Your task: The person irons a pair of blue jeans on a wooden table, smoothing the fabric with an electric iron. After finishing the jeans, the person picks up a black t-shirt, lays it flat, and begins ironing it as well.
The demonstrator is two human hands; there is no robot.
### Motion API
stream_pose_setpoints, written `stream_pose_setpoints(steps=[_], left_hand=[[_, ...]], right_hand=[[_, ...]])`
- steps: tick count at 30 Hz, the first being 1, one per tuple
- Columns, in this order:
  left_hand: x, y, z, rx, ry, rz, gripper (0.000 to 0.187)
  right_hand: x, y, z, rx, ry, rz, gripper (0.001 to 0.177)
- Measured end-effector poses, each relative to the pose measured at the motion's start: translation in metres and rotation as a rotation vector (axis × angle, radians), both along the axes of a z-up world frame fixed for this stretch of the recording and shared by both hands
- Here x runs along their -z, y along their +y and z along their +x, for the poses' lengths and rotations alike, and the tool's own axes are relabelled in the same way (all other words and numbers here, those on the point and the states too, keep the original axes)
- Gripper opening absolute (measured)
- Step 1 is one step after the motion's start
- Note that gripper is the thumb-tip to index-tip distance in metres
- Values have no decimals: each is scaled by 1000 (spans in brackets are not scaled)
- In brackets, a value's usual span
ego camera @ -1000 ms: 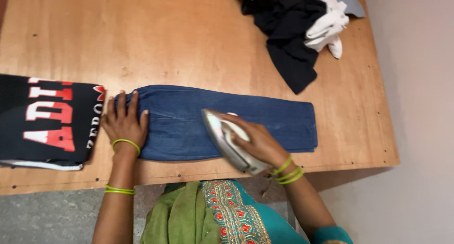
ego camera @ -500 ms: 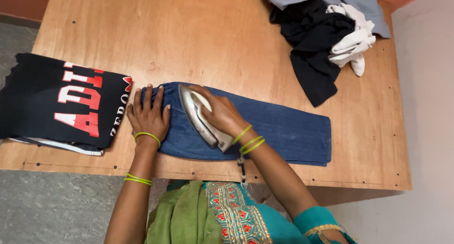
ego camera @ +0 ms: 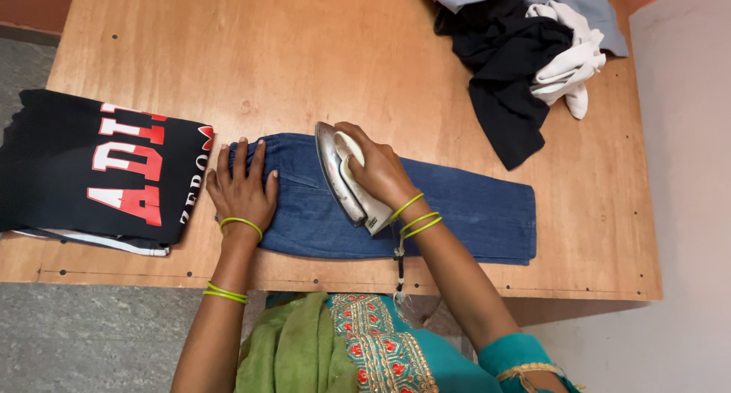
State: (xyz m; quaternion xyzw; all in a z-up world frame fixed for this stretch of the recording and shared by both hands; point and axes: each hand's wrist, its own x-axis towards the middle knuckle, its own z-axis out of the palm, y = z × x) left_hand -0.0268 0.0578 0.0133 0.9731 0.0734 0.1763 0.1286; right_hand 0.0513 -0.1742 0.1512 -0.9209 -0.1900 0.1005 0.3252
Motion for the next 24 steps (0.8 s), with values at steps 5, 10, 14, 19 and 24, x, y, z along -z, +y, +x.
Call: stream_pose_setpoints(steps=[5,10,14,19,24], left_hand=[[3,0,-1,-2,-9,21,56],[-2,13,6,89,-12,-35,57],[-9,28,11,141,61,-166,58],[-8,31,11,182,-53,-252,63],[-1,35,13,186,-109,-377,62]], right_hand=[[-4,-10,-15,-26,72,-3,62],[-14,-28,-75,-51,53,51,60],[-21,-30,-111,-28,139,59,60],[-29,-7,-98,-25,113,75,60],[-29,47,-56,-89,-86,130,63]])
